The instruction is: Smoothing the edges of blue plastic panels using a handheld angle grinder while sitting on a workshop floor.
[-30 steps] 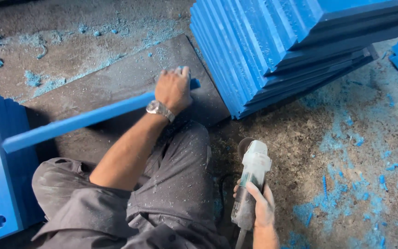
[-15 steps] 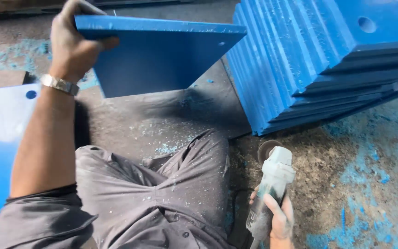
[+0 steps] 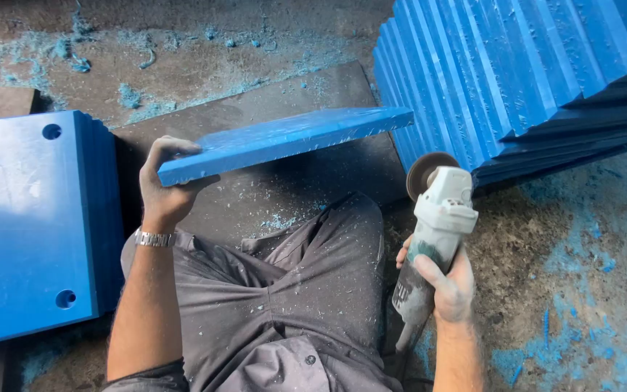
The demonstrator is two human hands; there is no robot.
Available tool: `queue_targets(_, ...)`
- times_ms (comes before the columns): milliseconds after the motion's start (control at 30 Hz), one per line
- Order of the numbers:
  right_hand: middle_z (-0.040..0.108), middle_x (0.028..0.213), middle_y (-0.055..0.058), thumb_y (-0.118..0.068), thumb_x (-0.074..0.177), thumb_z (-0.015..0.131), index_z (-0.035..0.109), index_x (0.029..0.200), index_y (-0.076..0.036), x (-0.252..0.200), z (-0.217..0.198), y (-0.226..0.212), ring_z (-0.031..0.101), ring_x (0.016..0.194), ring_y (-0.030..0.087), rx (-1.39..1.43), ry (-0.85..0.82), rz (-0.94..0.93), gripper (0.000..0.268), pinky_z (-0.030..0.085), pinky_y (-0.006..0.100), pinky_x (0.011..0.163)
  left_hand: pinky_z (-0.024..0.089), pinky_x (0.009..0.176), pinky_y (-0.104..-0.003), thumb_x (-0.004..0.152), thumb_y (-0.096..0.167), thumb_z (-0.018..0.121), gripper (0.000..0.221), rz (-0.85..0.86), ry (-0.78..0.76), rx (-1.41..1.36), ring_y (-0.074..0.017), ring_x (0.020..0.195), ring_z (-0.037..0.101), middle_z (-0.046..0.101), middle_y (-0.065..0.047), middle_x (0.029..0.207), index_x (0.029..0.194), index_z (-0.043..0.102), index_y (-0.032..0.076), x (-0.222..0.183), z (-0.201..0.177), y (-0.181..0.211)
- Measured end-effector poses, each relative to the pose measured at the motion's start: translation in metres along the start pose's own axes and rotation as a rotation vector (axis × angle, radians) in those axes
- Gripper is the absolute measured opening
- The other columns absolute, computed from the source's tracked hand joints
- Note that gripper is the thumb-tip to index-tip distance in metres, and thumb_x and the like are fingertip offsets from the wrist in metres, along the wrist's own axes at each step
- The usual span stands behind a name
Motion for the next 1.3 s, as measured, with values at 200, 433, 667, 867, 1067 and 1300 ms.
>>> queue_targets(200,0.066,0.105,0.015,-0.016,0.084,0.074,0.050,0.131,0.004,0.041,-0.002,-0.024,0.069,0.089,0.024,-0.021,-0.031,-0.100,0.056,0.060,0.039,0.079,0.055,0.090,-0.030,0.070,0.011,0.097,0.050,-0.001,-0.007,0.163,-0.0162,0.098,0.067,0.067,-0.005,0.103,0.108,0.064,0.007,-0.008,0.005,0.008)
queue_targets(433,0.068,0.102,0.014,-0.016,0.085,0.077,0.047,0.133,0.003,0.070,-0.007,-0.029,0.071,0.084,0.022,-0.142,-0.060,-0.112,0.060,0.061,0.037,0.074,0.057,0.108,-0.037,0.073,0.012,0.096,0.045,0.120,-0.042,0.263,-0.0205,0.100,0.070,0.069,-0.007,0.103,0.107,0.067,0.008,-0.015,0.002,-0.001)
queue_targets(667,0.067,0.101,0.014,-0.020,0.082,0.079,0.047,0.132,0.003,0.070,-0.012,-0.028,0.072,0.084,0.022,-0.136,-0.036,-0.087,0.064,0.063,0.038,0.073,0.057,0.113,-0.039,0.075,0.015,0.097,0.046,0.114,-0.058,0.300,-0.0203,0.103,0.070,0.070,-0.007,0.107,0.109,0.067,0.008,-0.017,0.001,-0.003)
queue_targets(867,0.067,0.103,0.015,-0.021,0.082,0.080,0.047,0.131,0.004,0.072,-0.014,-0.027,0.072,0.086,0.022,-0.121,-0.057,-0.085,0.065,0.063,0.038,0.075,0.057,0.109,-0.037,0.078,0.015,0.097,0.042,0.111,-0.052,0.316,-0.0190,0.101,0.070,0.070,-0.007,0.106,0.105,0.066,0.006,-0.016,-0.001,-0.007)
queue_targets(1067,0.068,0.103,0.014,-0.019,0.080,0.080,0.047,0.132,0.003,0.073,-0.015,-0.024,0.072,0.086,0.021,-0.123,-0.063,-0.064,0.065,0.063,0.038,0.076,0.057,0.114,-0.039,0.080,0.015,0.097,0.042,0.111,-0.060,0.302,-0.0185,0.102,0.069,0.069,-0.007,0.106,0.106,0.065,0.006,-0.016,-0.002,-0.011)
queue_targets(1300,0.068,0.103,0.013,-0.018,0.081,0.079,0.047,0.132,0.003,0.073,-0.010,-0.021,0.072,0.086,0.020,-0.155,-0.075,-0.071,0.064,0.063,0.037,0.076,0.057,0.114,-0.040,0.081,0.016,0.097,0.042,0.119,-0.057,0.297,-0.0183,0.103,0.069,0.069,-0.007,0.107,0.108,0.066,0.007,-0.013,-0.002,-0.012)
Point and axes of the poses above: each hand's wrist, its own x-axis towards the middle knuckle, its own z-axis out of the palm, y = z × x, the point moved 5 cm from there along x, towards the middle knuckle
